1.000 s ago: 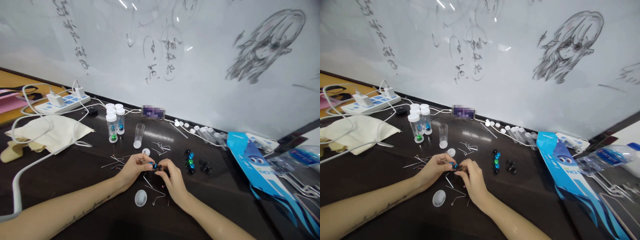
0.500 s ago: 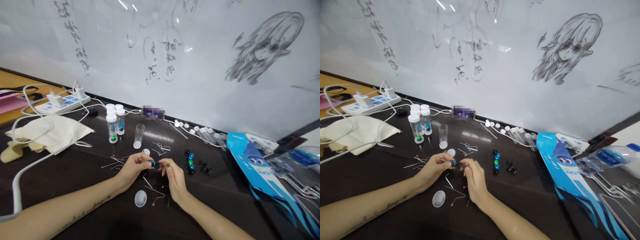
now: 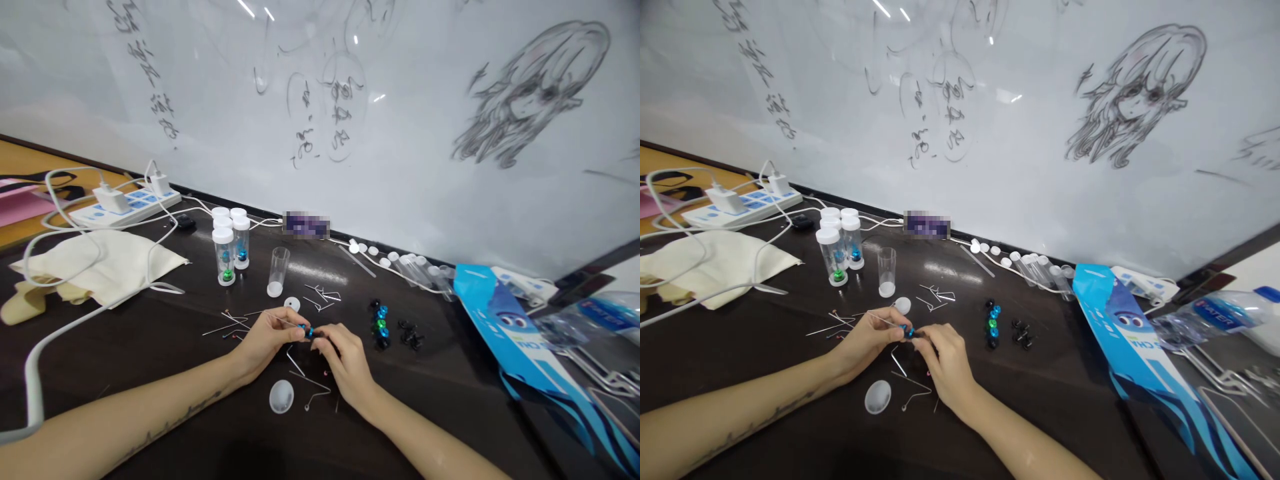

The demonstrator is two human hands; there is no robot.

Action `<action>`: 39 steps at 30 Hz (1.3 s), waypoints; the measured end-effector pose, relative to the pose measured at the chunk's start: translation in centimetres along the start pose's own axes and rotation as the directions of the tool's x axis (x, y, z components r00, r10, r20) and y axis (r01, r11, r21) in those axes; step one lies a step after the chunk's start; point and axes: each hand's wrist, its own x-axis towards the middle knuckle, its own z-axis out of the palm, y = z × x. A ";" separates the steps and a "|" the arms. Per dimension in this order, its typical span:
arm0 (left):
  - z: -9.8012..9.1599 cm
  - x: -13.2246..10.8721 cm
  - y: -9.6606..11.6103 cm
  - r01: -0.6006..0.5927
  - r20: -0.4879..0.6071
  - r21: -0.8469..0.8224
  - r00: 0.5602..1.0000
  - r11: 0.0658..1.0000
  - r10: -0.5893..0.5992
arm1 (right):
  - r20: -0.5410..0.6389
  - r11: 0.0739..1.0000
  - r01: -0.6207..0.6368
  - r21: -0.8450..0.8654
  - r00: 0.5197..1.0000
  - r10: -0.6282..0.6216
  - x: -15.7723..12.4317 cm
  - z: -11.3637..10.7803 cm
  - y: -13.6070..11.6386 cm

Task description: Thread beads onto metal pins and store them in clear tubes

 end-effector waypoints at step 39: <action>0.0 0.2 -0.1 -0.060 -0.039 -0.017 0.997 0.998 0.059 | -0.030 0.996 0.033 0.086 0.999 -0.031 -0.6 0.2 0.6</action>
